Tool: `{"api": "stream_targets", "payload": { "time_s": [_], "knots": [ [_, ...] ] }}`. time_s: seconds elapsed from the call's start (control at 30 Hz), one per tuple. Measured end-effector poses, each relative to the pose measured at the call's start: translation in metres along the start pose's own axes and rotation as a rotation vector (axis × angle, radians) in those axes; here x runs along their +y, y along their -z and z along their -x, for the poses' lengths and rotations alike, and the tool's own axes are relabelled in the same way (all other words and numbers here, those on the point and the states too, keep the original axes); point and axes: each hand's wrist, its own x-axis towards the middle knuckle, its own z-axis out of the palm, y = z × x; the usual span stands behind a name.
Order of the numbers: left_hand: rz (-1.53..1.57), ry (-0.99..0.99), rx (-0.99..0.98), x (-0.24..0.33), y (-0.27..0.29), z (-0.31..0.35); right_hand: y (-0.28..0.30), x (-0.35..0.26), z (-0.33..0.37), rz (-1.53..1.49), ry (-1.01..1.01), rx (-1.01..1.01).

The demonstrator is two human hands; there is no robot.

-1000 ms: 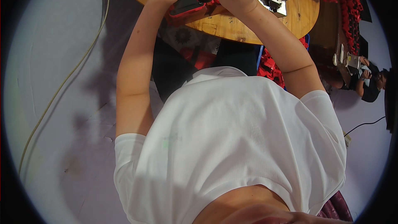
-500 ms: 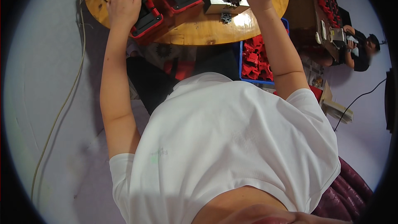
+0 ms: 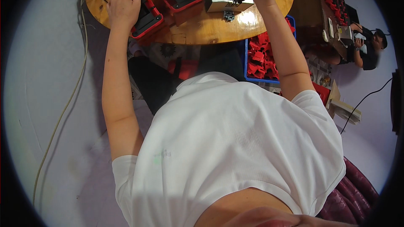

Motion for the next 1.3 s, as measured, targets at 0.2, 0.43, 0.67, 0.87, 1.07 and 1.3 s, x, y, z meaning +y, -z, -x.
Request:
{"api": "stream_targets", "payload": {
  "time_s": [0.2, 0.43, 0.67, 0.87, 1.07, 1.3],
  "knots": [
    [-0.007, -0.005, -0.01, -0.002, -0.007, -0.005, -0.057, -0.044, -0.019, -0.278, 0.087, -0.066],
    [0.029, -0.01, 0.014, -0.007, -0.011, -0.003, -0.02, -0.014, -0.01, 0.119, 0.147, -0.088],
    [-0.012, -0.01, -0.015, -0.002, -0.004, -0.004, 0.001, 0.006, 0.006, -0.195, 0.124, 0.147],
    [-0.004, -0.038, -0.008, -0.006, -0.005, -0.005, 0.009, 0.015, 0.01, 0.002, 0.233, 0.12],
    [-0.03, -0.038, 0.002, -0.006, -0.006, -0.006, -0.012, -0.014, -0.013, -0.054, -0.077, 0.013],
    [0.057, 0.156, -0.205, 0.026, 0.023, -0.006, -0.118, -0.06, -0.004, -0.531, -0.003, -0.011]
  ]
}}
